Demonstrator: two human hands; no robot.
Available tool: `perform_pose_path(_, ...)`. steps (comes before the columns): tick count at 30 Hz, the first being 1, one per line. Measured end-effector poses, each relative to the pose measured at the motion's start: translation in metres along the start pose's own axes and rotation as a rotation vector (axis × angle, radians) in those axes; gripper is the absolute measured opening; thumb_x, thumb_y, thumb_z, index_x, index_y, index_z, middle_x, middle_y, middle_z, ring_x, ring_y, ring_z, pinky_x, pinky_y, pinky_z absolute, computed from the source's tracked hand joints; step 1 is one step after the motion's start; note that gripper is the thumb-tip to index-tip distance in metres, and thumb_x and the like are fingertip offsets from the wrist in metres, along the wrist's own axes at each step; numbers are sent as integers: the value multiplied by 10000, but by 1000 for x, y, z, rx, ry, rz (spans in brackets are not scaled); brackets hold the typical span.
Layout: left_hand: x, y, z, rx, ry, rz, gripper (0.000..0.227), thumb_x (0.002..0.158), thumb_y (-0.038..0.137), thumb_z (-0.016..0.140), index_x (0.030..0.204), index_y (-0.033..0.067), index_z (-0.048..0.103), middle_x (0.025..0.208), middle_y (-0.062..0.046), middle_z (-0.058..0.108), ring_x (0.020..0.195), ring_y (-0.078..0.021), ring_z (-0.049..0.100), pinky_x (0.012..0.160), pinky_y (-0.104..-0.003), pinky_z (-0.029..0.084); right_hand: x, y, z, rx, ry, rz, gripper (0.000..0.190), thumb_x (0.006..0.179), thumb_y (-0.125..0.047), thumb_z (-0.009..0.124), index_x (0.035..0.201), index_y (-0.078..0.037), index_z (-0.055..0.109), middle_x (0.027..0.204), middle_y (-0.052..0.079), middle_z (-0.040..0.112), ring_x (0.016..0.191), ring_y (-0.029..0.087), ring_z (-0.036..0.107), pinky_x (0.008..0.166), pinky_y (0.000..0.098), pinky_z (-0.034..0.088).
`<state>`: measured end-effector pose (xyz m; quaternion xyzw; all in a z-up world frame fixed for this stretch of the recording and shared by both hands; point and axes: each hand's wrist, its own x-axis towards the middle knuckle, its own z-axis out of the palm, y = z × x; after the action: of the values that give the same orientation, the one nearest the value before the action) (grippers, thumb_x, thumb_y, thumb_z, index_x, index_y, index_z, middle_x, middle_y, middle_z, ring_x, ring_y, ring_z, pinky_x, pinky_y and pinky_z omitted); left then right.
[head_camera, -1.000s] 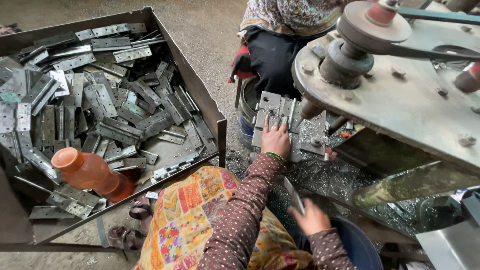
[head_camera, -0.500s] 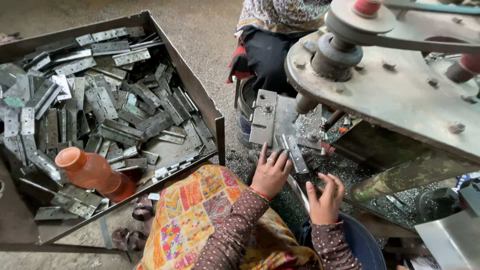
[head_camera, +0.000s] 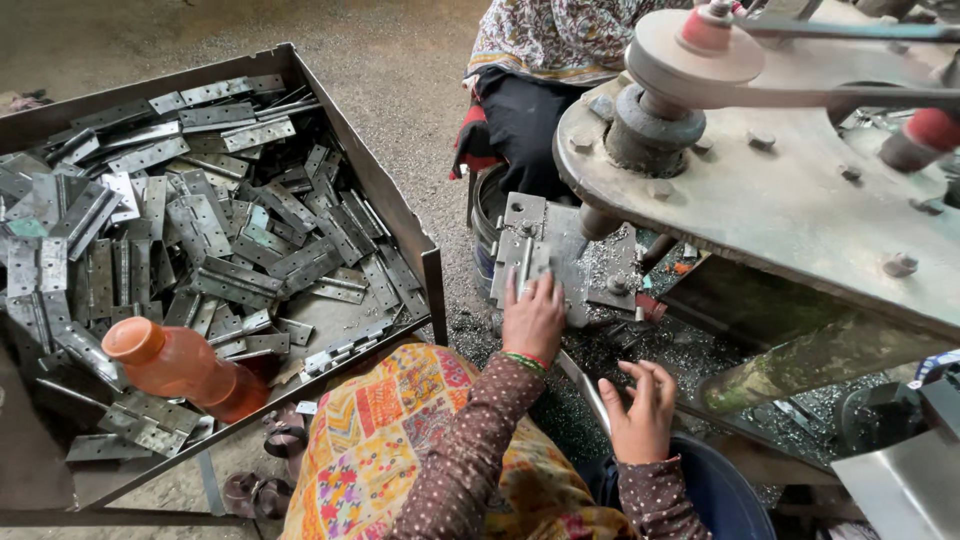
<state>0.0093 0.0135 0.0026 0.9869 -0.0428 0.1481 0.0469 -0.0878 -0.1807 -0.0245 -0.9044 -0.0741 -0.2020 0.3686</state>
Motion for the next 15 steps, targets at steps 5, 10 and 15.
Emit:
perform_pose_path(5, -23, -22, 5, -15, -61, -254, 594, 1043, 531, 375, 1303, 54, 616, 1571, -140, 411, 1405, -335, 433, 1205, -590, 88, -5, 1, 1, -5, -46, 18, 397, 911, -318, 726, 1182, -40, 642, 1332, 143, 468, 1138, 262, 586, 926, 383, 549)
perform_pose_path(10, -31, -2, 9, -61, 244, -92, 512, 992, 350, 454, 1337, 15, 628, 1524, -162, 498, 1391, -295, 496, 1240, -554, 154, 1, -6, -1, -29, -73, 15, 379, 894, -311, 738, 1156, -49, 661, 1325, 139, 474, 1138, 269, 584, 915, 378, 553)
perform_pose_path(15, -32, 18, 13, -140, 188, -32, 420, 966, 249, 530, 1261, -27, 647, 1462, -196, 559, 1326, -324, 550, 1247, -551, 191, 2, -8, 0, -26, -73, 5, 366, 881, -303, 744, 1143, -59, 670, 1305, 138, 499, 1136, 266, 590, 897, 372, 563)
